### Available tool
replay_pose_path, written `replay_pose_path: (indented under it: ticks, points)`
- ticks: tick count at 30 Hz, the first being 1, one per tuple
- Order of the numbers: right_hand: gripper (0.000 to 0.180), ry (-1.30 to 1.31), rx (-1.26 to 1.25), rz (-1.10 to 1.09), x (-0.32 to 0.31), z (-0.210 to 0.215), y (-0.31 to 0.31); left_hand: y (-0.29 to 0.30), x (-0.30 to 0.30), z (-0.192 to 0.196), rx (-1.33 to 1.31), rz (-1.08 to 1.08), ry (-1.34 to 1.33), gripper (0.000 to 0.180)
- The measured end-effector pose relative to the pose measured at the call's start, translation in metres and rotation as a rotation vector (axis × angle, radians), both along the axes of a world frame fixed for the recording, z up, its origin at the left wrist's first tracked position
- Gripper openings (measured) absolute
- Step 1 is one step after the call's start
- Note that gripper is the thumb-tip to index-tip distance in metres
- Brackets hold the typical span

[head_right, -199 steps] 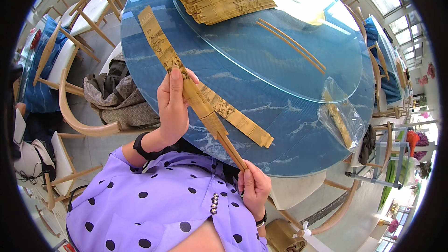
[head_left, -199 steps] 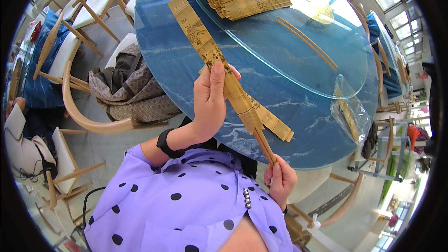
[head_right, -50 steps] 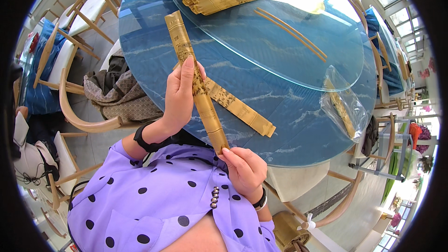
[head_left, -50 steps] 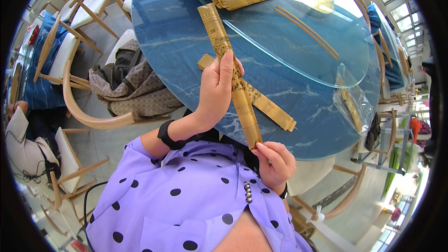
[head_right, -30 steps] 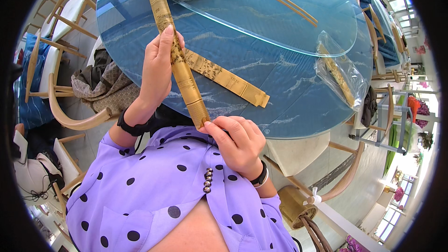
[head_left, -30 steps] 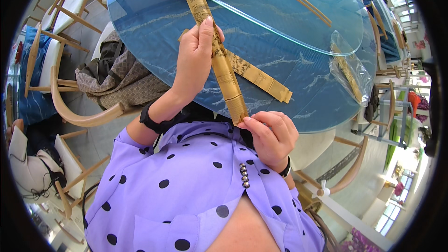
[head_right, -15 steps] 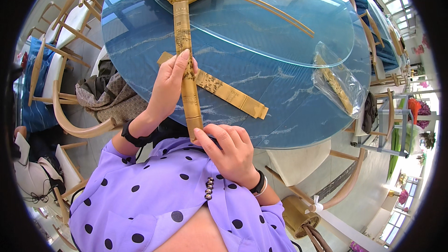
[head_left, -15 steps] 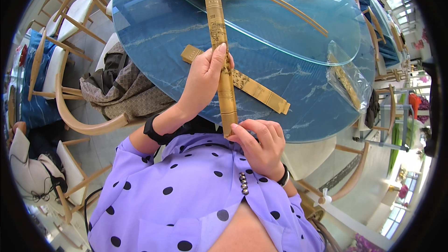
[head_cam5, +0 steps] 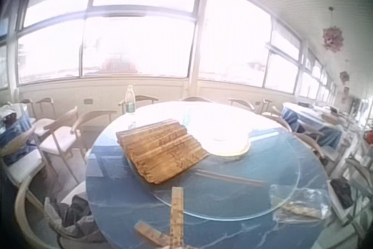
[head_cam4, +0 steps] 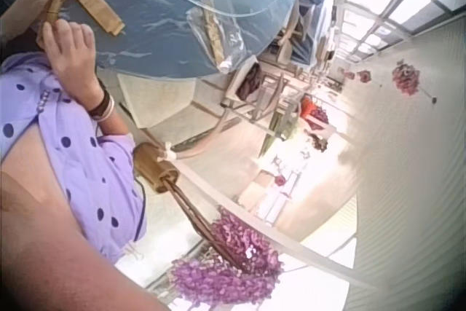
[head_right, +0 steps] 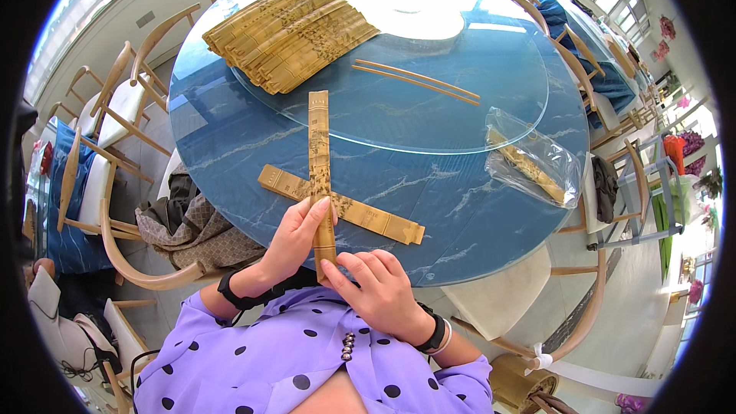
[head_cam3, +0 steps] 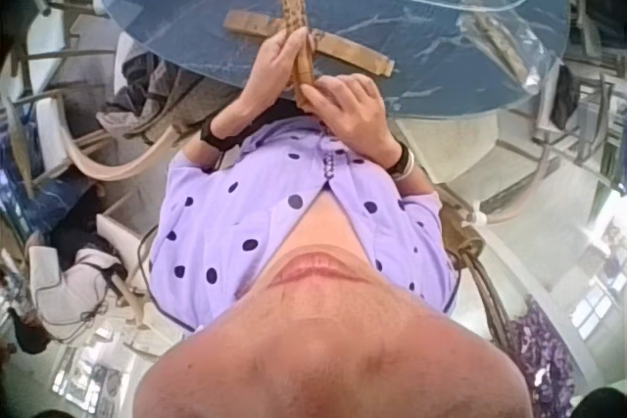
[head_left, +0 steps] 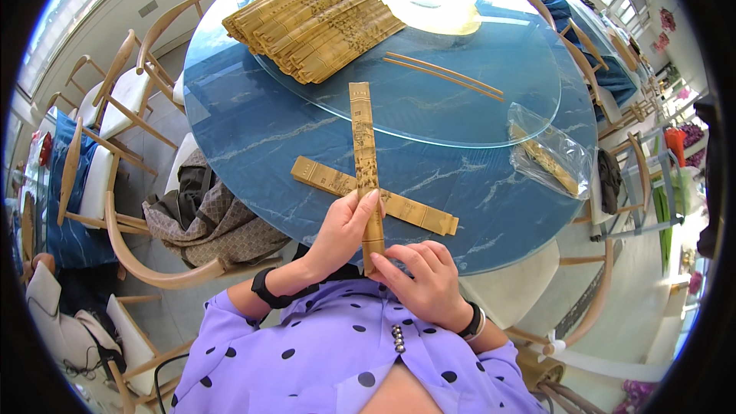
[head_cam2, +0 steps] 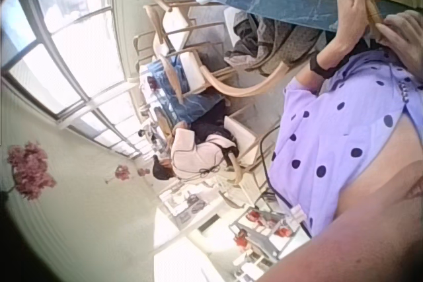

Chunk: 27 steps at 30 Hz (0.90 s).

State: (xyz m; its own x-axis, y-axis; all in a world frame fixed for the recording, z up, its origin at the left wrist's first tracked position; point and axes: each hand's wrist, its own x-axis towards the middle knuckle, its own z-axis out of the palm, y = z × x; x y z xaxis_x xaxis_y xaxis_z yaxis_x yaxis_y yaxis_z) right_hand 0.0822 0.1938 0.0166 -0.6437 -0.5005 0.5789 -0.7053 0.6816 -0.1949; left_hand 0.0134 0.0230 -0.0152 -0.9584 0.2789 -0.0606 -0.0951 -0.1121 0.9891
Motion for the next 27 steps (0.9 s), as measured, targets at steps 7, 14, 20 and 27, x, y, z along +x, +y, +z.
replay_pose_path:
  ticks: [7,14,20,27]
  points:
    - [0.037,0.059,0.018,0.115,0.000,0.009,0.005,0.008,0.013,0.012,-0.047,-0.085,-0.017,0.036]
    - [0.036,0.094,0.086,0.168,-0.004,0.012,0.015,0.005,0.017,0.018,-0.066,-0.140,-0.009,0.032]
    - [0.031,-0.019,0.071,0.146,-0.014,0.030,0.034,-0.043,-0.082,0.064,-0.475,0.086,0.471,0.030]
    - [0.016,-0.018,0.107,-0.011,-0.074,0.037,0.068,-0.122,-0.235,0.084,-0.969,0.437,1.007,0.035]
